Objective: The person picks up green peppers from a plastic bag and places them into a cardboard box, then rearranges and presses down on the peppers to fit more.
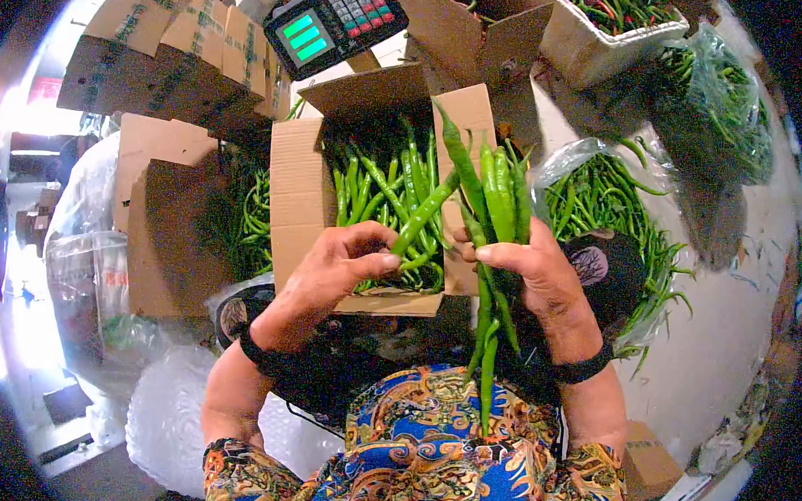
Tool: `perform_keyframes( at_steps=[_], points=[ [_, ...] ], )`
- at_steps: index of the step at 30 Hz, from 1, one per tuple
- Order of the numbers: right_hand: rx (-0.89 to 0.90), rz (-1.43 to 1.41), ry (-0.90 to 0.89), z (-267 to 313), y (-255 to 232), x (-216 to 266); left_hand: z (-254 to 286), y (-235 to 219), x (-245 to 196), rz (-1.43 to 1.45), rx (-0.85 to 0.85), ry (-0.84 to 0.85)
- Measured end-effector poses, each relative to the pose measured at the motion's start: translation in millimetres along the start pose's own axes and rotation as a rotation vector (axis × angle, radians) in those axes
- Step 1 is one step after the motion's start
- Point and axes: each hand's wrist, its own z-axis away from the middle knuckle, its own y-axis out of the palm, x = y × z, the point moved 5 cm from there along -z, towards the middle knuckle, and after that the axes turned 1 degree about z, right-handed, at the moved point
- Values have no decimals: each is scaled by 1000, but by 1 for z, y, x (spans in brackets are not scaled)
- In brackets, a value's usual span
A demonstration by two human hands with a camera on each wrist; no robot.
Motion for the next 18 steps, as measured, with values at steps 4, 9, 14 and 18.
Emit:
perform_keyframes(
  at_steps=[4,9,14,18],
  points=[
    [-104,-13,21,2,-9,1,4,-12,4,129,28,-37],
    [-190,-89,43,0,-27,-8,7,-16,22,430,91,-90],
    [-162,-117,51,0,-22,-5,-1,-34,20,398,-54,-96],
    [-142,-221,44,-1,-22,-4,-19,-45,24,-3,-295,136]
  ],
)
